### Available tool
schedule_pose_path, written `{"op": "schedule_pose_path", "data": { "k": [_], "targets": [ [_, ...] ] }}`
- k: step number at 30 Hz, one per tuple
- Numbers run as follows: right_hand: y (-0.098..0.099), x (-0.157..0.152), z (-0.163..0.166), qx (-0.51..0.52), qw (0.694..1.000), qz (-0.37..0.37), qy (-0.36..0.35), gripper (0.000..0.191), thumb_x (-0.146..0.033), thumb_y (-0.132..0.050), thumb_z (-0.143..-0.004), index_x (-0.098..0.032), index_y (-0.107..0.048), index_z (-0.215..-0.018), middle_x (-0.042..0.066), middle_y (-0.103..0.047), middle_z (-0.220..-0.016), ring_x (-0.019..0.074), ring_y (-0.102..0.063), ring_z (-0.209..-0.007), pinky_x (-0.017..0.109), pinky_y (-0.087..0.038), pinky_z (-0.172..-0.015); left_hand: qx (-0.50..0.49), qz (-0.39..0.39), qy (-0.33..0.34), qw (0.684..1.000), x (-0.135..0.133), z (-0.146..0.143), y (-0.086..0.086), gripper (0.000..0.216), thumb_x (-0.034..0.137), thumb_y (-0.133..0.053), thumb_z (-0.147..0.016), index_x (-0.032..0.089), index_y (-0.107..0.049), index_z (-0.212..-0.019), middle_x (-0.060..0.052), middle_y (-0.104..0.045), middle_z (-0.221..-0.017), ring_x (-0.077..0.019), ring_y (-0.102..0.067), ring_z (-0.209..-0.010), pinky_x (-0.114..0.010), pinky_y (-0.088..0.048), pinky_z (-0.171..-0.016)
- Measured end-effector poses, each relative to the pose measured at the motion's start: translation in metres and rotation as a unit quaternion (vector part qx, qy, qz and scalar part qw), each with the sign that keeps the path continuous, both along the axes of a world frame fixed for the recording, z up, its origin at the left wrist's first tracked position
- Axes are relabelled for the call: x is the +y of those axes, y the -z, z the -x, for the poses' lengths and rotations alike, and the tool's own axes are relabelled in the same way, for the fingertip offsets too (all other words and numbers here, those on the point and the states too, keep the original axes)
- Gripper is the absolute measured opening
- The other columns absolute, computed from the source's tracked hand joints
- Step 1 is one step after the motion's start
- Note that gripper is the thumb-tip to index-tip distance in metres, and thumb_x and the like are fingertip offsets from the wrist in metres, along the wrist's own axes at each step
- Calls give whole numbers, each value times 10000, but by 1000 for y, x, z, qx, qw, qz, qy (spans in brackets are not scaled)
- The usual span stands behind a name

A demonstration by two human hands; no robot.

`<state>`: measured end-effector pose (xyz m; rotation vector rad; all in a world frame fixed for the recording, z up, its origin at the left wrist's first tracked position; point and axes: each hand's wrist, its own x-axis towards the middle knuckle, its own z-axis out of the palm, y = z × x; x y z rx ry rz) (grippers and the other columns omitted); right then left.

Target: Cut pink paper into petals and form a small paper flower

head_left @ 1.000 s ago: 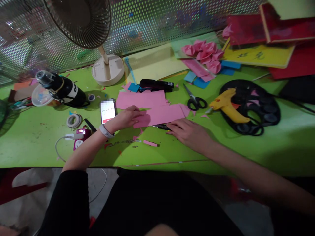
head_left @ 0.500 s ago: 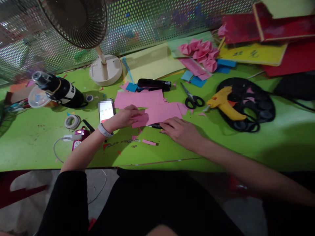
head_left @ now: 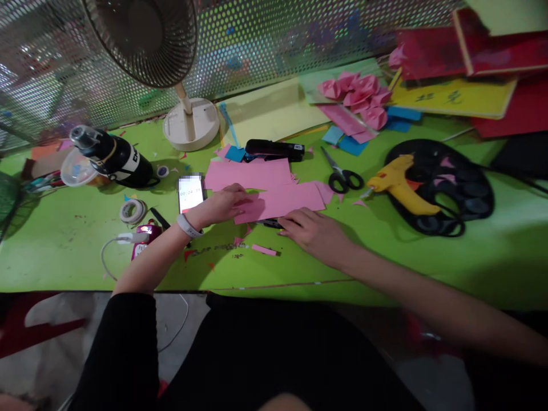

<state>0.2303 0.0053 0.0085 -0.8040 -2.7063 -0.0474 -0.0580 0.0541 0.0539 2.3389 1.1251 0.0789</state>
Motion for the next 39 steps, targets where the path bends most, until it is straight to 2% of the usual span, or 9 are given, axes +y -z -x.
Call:
{"op": "schedule_pose_path", "data": {
  "k": [7,14,20,24,30,33,35,37,39],
  "targets": [
    [3,-1,6,15,1000,23,0,255,-180,-517,-1030,-81,-741,-1103,159,-731,-1013,240,-647,-935,353,-530,-748,5,8,1,1000,0,-2,-3,435,261,-505,-1009,167,-606,-1422,-159,-607,-1266,-221,-617,-1085,-375,-510,-998],
    [0,1,10,10,1000,23,-9,259,-204,-512,-1036,-118,-753,-1081,150,-740,-996,243,-659,-911,358,-537,-732,-2,8,6,1000,2,-2,1,414,254,-536,-977,134,-648,-1357,-168,-610,-1257,-222,-623,-1083,-345,-495,-986],
    [1,3,16,8,999,44,-21,264,-202,-523,-1032,-95,-749,-1116,165,-743,-1007,256,-665,-949,374,-554,-741,-7,6,2,1000,2,-2,1,442,280,-521,-989,170,-627,-1404,-159,-619,-1239,-229,-621,-1048,-370,-496,-965],
    [2,5,19,11,998,53,-26,266,-190,-520,-1032,-88,-749,-1119,172,-742,-1016,246,-665,-934,370,-557,-748,-17,11,-2,1000,2,-2,2,407,251,-547,-973,148,-658,-1351,-164,-617,-1240,-225,-623,-1063,-363,-491,-985],
    [7,0,31,24,996,71,-46,206,-164,-593,-993,-87,-745,-1108,173,-737,-1028,255,-666,-955,391,-575,-760,1,4,-2,1000,2,-1,-4,422,236,-534,-985,154,-633,-1387,-167,-617,-1243,-246,-619,-1104,-393,-511,-985],
    [-5,-4,25,29,994,75,-76,185,-157,-591,-993,-107,-745,-1083,146,-737,-1015,243,-662,-957,388,-577,-769,9,-9,-6,1000,1,1,-3,445,212,-542,-975,190,-608,-1415,-151,-611,-1239,-242,-627,-1077,-409,-534,-968],
    [-23,5,12,38,995,72,-57,214,-189,-569,-1012,-120,-740,-1119,140,-731,-1047,244,-655,-970,398,-578,-783,16,-24,-11,1000,-2,3,0,445,229,-528,-994,220,-586,-1435,-138,-603,-1262,-235,-629,-1080,-431,-537,-988],
    [-43,27,-7,45,995,86,2,258,-233,-528,-1036,-155,-738,-1164,135,-717,-1104,243,-649,-972,406,-576,-783,19,-38,-22,999,-6,3,4,440,212,-533,-986,202,-592,-1422,-139,-608,-1250,-232,-638,-1055,-446,-549,-988],
    [-61,64,-30,46,988,107,105,285,-284,-518,-1038,-194,-740,-1194,132,-704,-1109,259,-645,-964,411,-565,-750,21,-47,-31,998,-11,3,6,377,238,-528,-998,184,-633,-1355,-142,-612,-1249,-238,-647,-1055,-454,-559,-989]
  ]
}}
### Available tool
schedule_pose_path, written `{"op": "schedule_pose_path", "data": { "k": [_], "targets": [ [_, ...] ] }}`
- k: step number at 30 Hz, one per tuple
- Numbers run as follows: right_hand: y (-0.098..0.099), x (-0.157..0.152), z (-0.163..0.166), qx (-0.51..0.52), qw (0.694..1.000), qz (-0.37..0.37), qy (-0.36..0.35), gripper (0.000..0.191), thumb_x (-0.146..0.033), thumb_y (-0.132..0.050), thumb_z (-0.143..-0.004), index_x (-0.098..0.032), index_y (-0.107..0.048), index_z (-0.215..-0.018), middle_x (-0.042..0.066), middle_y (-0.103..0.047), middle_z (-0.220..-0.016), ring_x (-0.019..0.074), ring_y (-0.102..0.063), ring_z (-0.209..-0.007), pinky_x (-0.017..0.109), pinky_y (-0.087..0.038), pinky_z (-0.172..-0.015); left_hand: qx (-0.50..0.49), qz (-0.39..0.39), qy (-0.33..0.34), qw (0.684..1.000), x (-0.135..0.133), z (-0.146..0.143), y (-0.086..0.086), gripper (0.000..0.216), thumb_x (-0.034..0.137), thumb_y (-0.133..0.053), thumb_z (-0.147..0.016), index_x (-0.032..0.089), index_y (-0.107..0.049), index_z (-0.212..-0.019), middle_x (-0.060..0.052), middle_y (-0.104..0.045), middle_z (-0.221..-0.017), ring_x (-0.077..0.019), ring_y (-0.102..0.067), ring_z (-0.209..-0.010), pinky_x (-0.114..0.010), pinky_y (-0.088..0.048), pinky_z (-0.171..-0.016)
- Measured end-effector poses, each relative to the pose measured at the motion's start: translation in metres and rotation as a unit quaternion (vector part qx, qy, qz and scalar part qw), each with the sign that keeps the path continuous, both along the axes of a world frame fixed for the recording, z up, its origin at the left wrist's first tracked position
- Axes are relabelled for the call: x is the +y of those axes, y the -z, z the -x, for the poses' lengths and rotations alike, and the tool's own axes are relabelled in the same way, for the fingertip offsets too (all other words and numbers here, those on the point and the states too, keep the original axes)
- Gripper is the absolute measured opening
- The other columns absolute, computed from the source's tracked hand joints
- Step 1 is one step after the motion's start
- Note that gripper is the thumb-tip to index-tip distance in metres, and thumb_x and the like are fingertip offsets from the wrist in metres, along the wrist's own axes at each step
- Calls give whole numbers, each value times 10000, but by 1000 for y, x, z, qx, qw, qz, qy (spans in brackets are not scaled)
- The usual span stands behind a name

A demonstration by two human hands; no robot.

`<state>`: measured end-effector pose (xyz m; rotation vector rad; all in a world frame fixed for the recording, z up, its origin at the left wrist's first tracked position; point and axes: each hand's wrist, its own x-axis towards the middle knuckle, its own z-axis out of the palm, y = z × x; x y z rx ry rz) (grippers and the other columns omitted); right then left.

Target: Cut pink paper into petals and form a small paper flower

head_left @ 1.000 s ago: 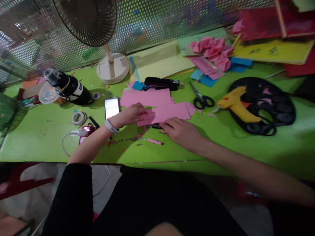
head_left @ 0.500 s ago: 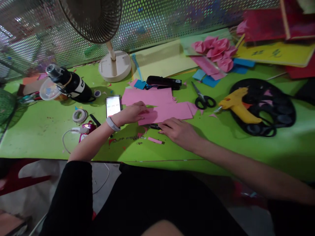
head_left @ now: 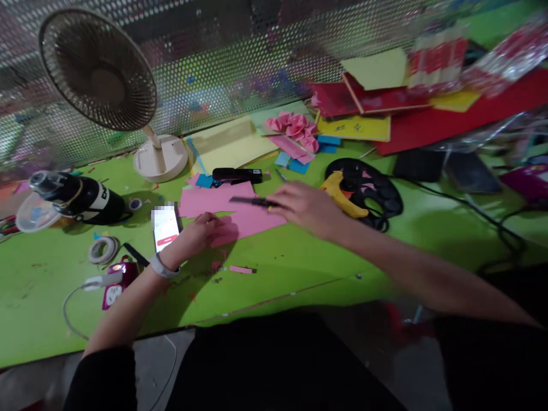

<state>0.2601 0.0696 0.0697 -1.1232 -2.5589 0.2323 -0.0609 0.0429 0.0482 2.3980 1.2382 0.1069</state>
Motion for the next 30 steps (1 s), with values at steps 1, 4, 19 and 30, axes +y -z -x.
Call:
{"op": "schedule_pose_path", "data": {
  "k": [1,4,19,30],
  "targets": [
    [-6,22,-11,-8,998,11,59,288,-311,-528,-1030,-201,-746,-1184,132,-701,-1101,275,-641,-987,422,-555,-765,-2,-7,1,1000,-2,0,0,365,264,-535,-1001,192,-637,-1345,-141,-610,-1266,-249,-647,-1079,-461,-560,-992],
    [-13,89,-36,-62,972,38,224,327,-373,-579,-994,-173,-738,-1198,161,-684,-1180,321,-608,-1107,454,-523,-873,2,-29,-17,999,-8,-2,-2,449,339,-605,-982,209,-579,-1411,-153,-586,-1344,-296,-616,-1184,-499,-542,-1022],
    [24,63,1,-121,981,153,7,332,-398,-800,-833,-179,-731,-1073,112,-710,-1078,261,-641,-953,380,-496,-778,27,73,-76,994,24,-13,-18,688,374,-817,-754,188,-600,-1379,-145,-666,-1155,-297,-644,-991,-431,-575,-789],
    [29,57,-5,-41,986,157,-33,151,-335,-696,-914,-192,-707,-868,80,-697,-894,208,-622,-797,335,-444,-684,-24,77,-119,990,14,-16,-23,357,390,-795,-723,150,-690,-966,-134,-686,-996,-258,-635,-862,-348,-525,-654]
  ]
}}
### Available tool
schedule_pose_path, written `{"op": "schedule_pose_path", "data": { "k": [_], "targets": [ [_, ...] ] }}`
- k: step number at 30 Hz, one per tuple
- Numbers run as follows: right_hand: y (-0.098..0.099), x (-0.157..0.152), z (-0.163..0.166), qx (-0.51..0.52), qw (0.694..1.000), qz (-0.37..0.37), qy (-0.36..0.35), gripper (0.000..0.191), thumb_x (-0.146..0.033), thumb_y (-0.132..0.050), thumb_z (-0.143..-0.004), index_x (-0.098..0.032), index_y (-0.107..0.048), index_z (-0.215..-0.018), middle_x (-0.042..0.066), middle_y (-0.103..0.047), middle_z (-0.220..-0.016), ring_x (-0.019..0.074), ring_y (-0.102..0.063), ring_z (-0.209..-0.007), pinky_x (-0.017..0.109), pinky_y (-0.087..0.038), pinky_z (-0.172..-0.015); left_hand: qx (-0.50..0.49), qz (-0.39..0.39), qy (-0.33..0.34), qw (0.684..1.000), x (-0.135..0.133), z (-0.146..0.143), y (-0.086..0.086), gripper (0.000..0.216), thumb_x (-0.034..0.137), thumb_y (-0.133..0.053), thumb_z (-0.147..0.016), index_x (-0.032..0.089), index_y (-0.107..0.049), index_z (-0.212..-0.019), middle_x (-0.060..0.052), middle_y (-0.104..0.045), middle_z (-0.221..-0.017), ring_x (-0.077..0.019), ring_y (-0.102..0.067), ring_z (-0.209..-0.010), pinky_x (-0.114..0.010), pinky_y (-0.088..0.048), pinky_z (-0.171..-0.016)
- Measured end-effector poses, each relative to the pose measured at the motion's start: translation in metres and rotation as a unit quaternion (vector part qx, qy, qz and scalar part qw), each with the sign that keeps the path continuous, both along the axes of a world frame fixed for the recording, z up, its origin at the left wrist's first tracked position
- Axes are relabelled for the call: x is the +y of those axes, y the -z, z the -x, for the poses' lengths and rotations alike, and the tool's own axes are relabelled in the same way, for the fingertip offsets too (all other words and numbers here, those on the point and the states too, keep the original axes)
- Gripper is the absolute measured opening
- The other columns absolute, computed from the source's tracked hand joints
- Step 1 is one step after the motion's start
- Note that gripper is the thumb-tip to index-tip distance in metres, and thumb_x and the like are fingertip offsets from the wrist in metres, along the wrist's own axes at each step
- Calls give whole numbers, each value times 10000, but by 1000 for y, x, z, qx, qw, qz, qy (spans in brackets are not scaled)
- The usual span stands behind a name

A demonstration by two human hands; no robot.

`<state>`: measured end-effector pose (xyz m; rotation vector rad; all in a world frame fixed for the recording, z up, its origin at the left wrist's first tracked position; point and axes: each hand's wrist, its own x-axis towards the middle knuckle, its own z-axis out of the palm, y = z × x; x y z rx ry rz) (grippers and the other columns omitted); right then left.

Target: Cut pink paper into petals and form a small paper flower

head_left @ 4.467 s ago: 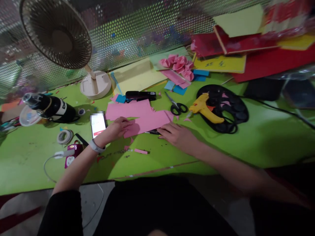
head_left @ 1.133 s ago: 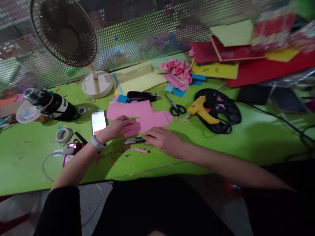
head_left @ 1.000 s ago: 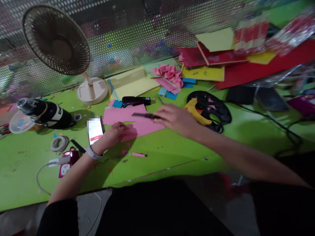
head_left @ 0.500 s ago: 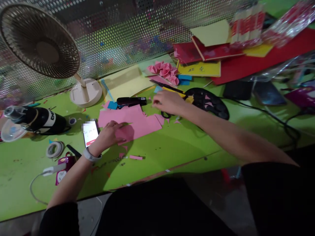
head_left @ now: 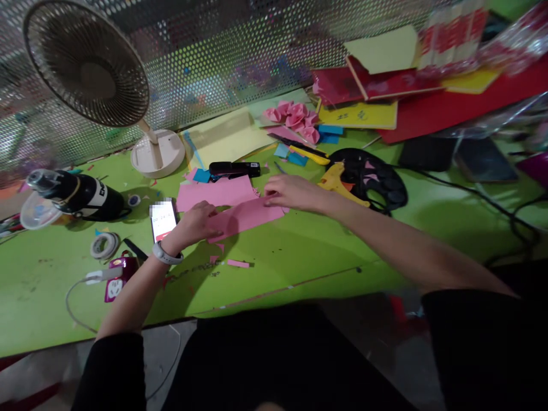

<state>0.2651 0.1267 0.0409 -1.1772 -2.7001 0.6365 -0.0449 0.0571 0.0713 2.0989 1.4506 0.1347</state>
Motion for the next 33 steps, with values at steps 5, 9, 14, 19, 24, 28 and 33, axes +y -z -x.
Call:
{"op": "schedule_pose_path", "data": {
  "k": [5,9,14,19,24,28,33],
  "targets": [
    [-9,-18,-11,165,972,115,124,301,-498,-699,-883,-198,-677,-875,51,-699,-795,195,-636,-724,318,-454,-629,-214,26,-122,969,-11,7,-2,321,441,-803,-784,165,-685,-898,-46,-707,-844,-153,-636,-702,-270,-508,-606],
    [1,-23,-16,293,913,193,208,464,-654,-742,-773,-211,-643,-868,37,-676,-750,166,-584,-596,300,-441,-502,-457,63,-271,845,-17,3,10,557,518,-858,-723,213,-644,-1138,-21,-746,-947,-160,-738,-808,-261,-601,-683],
    [13,-31,-9,346,876,240,236,484,-641,-812,-676,-217,-635,-827,41,-693,-767,177,-616,-618,318,-503,-502,-494,138,-276,813,-33,-19,21,514,523,-850,-747,139,-688,-1049,-116,-773,-994,-218,-775,-897,-265,-622,-700],
    [15,-40,-5,332,879,267,214,498,-646,-829,-663,-213,-683,-862,48,-721,-793,188,-656,-673,340,-560,-573,-477,98,-299,821,-44,-24,28,469,496,-852,-753,125,-738,-1015,-113,-782,-977,-186,-770,-824,-253,-610,-657],
    [17,-51,1,277,901,292,161,544,-682,-823,-667,-197,-723,-892,80,-742,-837,226,-696,-773,398,-594,-706,-469,110,-307,820,-57,-21,42,437,508,-852,-745,123,-792,-944,-104,-796,-893,-157,-744,-707,-257,-608,-642],
    [23,-58,5,255,915,273,148,553,-747,-723,-742,-209,-727,-872,96,-753,-866,253,-700,-797,411,-575,-708,-460,129,-316,820,-65,-23,44,431,542,-835,-751,121,-792,-836,-102,-784,-796,-146,-698,-584,-252,-572,-541],
    [16,-46,13,260,930,202,162,485,-709,-673,-799,-231,-709,-876,94,-762,-882,265,-701,-791,422,-568,-706,-488,132,-337,794,-59,-21,37,445,528,-841,-755,120,-739,-903,-120,-780,-885,-188,-749,-741,-265,-591,-587]
  ]
}}
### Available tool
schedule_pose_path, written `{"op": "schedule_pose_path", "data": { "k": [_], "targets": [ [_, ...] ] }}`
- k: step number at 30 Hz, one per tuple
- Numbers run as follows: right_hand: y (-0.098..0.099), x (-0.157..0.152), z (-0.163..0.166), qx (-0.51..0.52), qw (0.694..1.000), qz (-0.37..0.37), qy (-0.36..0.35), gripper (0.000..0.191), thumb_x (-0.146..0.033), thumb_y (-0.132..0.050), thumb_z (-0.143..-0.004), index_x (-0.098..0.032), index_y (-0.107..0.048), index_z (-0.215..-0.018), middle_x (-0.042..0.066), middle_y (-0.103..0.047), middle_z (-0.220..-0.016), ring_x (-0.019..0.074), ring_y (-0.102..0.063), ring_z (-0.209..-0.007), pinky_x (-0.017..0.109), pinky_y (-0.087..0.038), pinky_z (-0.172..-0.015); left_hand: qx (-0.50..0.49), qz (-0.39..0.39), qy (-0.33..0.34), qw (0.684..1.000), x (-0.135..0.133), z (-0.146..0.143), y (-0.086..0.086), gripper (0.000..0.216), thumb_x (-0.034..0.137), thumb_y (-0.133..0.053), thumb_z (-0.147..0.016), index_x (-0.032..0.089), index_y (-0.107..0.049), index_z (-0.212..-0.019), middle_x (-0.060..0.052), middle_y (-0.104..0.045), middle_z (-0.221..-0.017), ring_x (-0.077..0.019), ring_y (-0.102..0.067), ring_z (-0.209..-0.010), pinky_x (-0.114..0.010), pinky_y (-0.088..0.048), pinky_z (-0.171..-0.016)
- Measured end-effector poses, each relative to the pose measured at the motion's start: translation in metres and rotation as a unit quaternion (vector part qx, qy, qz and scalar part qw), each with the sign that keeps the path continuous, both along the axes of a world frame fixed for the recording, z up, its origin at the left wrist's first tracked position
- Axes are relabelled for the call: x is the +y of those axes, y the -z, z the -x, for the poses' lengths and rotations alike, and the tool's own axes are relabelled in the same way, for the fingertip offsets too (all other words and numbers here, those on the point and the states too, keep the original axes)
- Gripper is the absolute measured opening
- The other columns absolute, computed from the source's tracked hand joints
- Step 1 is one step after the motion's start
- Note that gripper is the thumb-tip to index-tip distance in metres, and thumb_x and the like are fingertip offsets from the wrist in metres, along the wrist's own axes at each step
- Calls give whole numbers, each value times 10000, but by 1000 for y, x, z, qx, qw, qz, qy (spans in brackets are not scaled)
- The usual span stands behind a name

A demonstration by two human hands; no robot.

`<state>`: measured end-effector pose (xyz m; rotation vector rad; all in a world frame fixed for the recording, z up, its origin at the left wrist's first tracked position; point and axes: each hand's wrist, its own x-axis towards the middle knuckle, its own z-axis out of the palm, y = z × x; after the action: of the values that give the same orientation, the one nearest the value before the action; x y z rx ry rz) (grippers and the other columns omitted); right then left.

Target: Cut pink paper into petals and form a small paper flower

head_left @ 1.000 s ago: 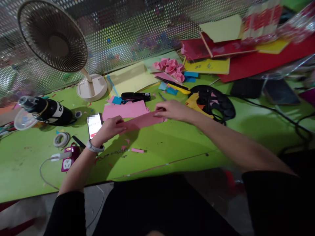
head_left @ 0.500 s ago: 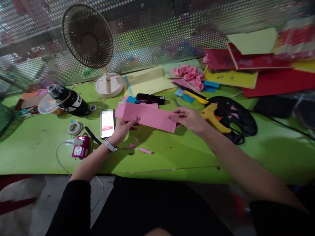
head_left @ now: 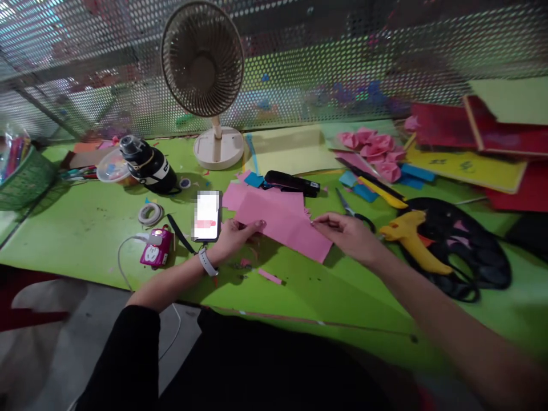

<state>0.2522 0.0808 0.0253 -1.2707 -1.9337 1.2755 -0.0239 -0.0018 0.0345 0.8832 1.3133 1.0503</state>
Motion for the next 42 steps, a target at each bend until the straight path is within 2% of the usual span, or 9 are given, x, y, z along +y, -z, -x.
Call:
{"op": "schedule_pose_path", "data": {
  "k": [6,8,12,19,25,30,33,38,42],
  "targets": [
    [-17,46,50,-85,987,-138,16,311,-524,-578,-943,-248,-709,-888,87,-770,-928,259,-700,-814,370,-523,-688,-41,-14,-104,994,1,11,-7,394,428,-736,-885,225,-570,-1178,-34,-759,-960,-150,-753,-755,-230,-549,-580],
    [-17,59,70,-152,974,-168,7,261,-439,-542,-990,-241,-709,-956,85,-781,-957,253,-711,-815,345,-490,-665,-46,8,-34,998,-8,9,-9,372,421,-727,-881,208,-591,-1154,12,-704,-723,-115,-664,-538,-205,-455,-466],
    [-11,66,94,-318,914,-250,-39,329,-383,-433,-1061,-169,-681,-1084,148,-779,-968,267,-721,-809,325,-413,-631,-46,60,118,990,-25,-2,-11,389,481,-720,-870,178,-614,-1091,14,-674,-649,-99,-614,-466,-192,-370,-423],
    [-10,62,91,-359,859,-355,-85,450,-299,-287,-1090,-130,-704,-1057,200,-752,-988,294,-709,-910,347,-413,-675,-32,52,151,987,-29,-11,-12,378,493,-715,-879,170,-652,-1064,-10,-696,-680,-101,-637,-517,-201,-406,-474],
    [-4,67,93,-314,892,-324,-6,394,-364,-376,-1079,-140,-698,-1048,192,-758,-1027,311,-714,-945,350,-439,-693,-33,41,158,986,-31,-12,0,399,485,-707,-896,147,-677,-1107,-22,-703,-705,-94,-644,-525,-193,-420,-483],
    [-1,74,91,-202,958,-200,40,202,-348,-634,-971,-191,-706,-1075,128,-776,-1045,286,-723,-935,356,-496,-759,-34,41,159,986,-31,-13,5,441,495,-708,-900,125,-676,-1137,-21,-703,-710,-92,-649,-536,-188,-434,-503],
    [-1,74,86,-154,976,-148,47,284,-311,-771,-851,-218,-718,-1114,84,-782,-1025,265,-721,-916,351,-508,-771,-30,40,159,986,-31,-12,6,418,484,-705,-907,129,-678,-1126,-26,-714,-720,-90,-649,-545,-186,-440,-513],
    [-2,71,84,-181,962,-204,31,102,-304,-695,-918,-218,-744,-944,69,-789,-969,245,-716,-887,332,-470,-743,-37,50,166,984,-31,-13,6,393,464,-702,-905,133,-662,-1113,-21,-708,-689,-103,-655,-534,-195,-438,-503],
    [-2,69,88,-280,922,-268,2,177,-337,-624,-990,-190,-721,-1011,95,-788,-1016,253,-713,-884,320,-405,-678,-26,42,167,985,-31,-12,5,389,461,-704,-897,135,-655,-1103,-22,-711,-685,-110,-665,-536,-192,-420,-490]
  ]
}}
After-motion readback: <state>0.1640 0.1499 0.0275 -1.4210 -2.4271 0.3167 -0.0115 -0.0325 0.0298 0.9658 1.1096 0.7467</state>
